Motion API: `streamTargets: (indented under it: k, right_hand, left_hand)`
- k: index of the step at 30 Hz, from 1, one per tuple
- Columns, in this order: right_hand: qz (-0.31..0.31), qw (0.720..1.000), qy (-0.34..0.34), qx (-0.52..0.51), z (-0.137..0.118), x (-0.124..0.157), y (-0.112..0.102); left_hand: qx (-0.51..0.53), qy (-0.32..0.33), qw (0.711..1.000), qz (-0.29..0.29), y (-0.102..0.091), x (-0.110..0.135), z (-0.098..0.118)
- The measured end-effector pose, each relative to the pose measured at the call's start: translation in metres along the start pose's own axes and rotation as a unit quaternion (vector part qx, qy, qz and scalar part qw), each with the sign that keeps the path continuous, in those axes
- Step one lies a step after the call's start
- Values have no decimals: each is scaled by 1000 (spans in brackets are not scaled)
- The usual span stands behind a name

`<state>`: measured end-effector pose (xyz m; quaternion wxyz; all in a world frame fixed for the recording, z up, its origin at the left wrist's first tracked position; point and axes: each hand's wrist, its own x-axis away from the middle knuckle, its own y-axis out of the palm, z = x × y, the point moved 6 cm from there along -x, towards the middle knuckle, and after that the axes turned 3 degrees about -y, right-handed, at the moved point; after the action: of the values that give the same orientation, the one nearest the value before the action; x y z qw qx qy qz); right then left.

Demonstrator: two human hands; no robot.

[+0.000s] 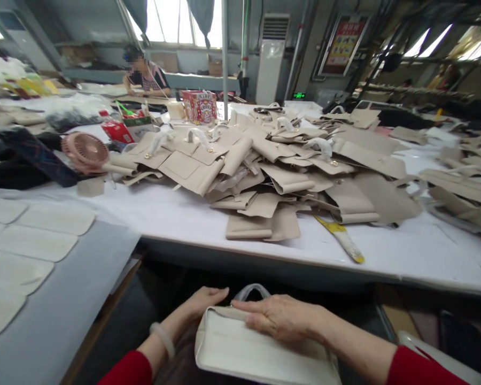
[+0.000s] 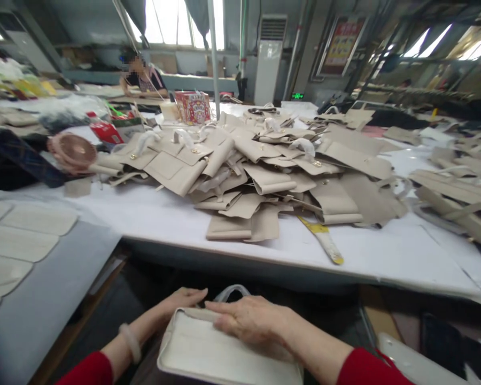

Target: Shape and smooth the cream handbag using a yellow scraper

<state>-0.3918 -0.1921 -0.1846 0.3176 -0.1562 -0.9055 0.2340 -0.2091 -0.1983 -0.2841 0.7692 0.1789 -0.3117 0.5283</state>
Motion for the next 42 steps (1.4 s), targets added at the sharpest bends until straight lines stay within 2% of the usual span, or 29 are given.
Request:
streamTargets:
  k: [3,6,8,13,18,22,25,28,31,33,34,36,38,39,41,42]
  right_hand:
    - [-17,999,38,-14,20,28,-2]
    - [-23,998,36,-50,36,56,-8]
    - [-17,997,36,-72,45,72,-12]
    - [-19,996,38,-81,50,92,-12]
    - [20,998,43,-37,45,78,-9]
    - [33,999,38,-2,37,55,-3]
    - [49,998,18,25,28,31,3]
    - [115,993,-4,-11,18,11,2]
    - [223,971,-10,-88,16,17,-6]
    - [334,931,-6,-147,24,44,-10]
    - [405,896,3,-184,32,63,-8]
    - [549,789,52,-270,58,107,11]
    - [646,654,133,-371,89,140,56]
    - [662,590,172,-429,102,146,86]
    - [637,494,219,-550,116,133,146]
    - [609,461,222,-606,118,118,172]
  left_hand:
    - [-37,6,999,-34,-11,22,29]
    - [-117,41,980,-157,-1,44,57]
    - [-157,50,963,-214,5,52,66]
    - [-185,13,950,-250,8,43,58]
    - [-168,13,950,-264,8,39,55]
    - [-168,21,953,-253,14,38,57]
    - [-229,44,948,-215,21,34,60]
    - [-319,84,931,-154,28,32,70]
    - [-392,141,908,-38,32,43,83]
    - [-410,206,888,43,38,61,91]
    - [-406,238,880,66,44,72,92]
    - [-385,274,878,80,62,94,89]
    - [-370,281,883,67,85,110,82]
    - [-370,285,882,60,99,115,80]
    - [-376,310,872,42,126,123,79]
    - [-380,324,866,34,138,125,80]
